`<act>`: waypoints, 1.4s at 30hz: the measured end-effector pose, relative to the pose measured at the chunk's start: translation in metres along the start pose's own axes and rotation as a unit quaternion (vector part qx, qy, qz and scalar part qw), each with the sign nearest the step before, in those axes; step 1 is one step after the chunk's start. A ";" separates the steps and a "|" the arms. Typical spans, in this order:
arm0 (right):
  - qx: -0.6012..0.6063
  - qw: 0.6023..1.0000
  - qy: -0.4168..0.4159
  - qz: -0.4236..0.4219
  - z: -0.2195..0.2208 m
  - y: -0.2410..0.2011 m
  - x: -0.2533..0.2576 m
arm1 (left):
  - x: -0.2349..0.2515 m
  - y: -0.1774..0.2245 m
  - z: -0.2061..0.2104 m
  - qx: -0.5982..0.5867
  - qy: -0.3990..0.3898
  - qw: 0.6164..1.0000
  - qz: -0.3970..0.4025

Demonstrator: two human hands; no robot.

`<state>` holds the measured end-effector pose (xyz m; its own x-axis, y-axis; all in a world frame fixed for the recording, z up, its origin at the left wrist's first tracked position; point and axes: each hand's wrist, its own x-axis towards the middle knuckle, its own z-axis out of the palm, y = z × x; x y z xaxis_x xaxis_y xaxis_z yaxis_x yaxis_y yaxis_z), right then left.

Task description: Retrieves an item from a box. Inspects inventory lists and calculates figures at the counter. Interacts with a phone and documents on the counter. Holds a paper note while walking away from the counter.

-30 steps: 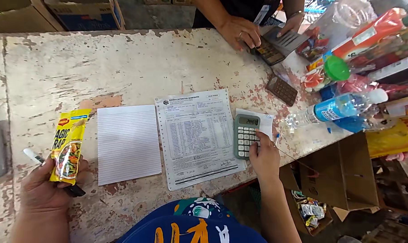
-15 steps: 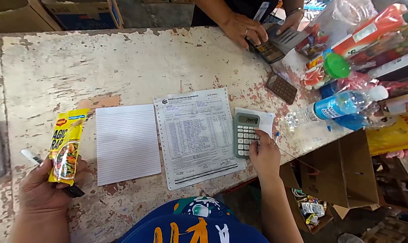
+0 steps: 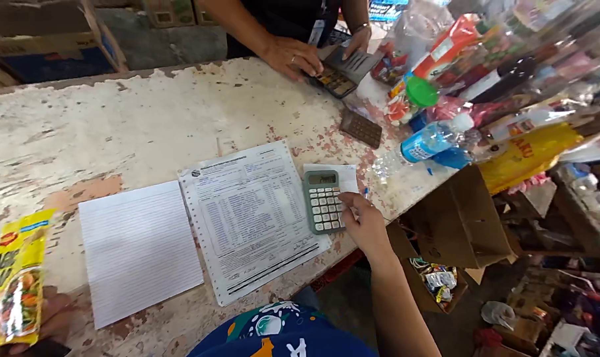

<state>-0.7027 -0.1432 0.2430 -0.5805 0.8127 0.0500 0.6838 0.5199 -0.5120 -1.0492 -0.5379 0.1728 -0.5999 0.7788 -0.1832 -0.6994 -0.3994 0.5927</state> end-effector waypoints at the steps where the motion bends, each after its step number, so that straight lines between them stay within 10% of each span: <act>1: 0.000 0.999 0.029 -0.023 -0.002 -0.001 -0.005 | 0.000 0.000 0.001 0.005 0.009 1.000 0.001; 16: -0.082 0.996 -0.012 -0.038 0.008 0.002 -0.044 | 0.000 -0.001 0.005 0.020 0.053 0.998 -0.004; 25: 0.002 0.957 0.085 -0.278 0.095 -0.019 -0.081 | 0.000 0.003 -0.005 0.058 0.022 0.998 0.000; 28: -0.047 0.938 0.144 -0.312 0.109 -0.018 -0.080 | 0.000 -0.004 0.016 0.096 0.158 0.981 0.055; 31: -0.043 0.938 0.147 -0.312 0.110 -0.016 -0.081 | 0.004 0.008 -0.026 0.061 -0.047 0.997 -0.011; 38: -0.042 0.937 0.150 -0.313 0.110 -0.018 -0.081 | 0.000 0.006 0.012 0.087 0.088 0.992 0.008; 42: -0.044 0.937 0.150 -0.312 0.111 -0.016 -0.081 | -0.001 0.000 0.007 0.029 0.038 0.999 0.001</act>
<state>-0.7160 -0.2462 0.1518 -0.7380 0.3736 0.5619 0.2941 0.9276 -0.2305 -1.0456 -0.5356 0.1781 -0.6307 0.7378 -0.2406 -0.6760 -0.3701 0.6372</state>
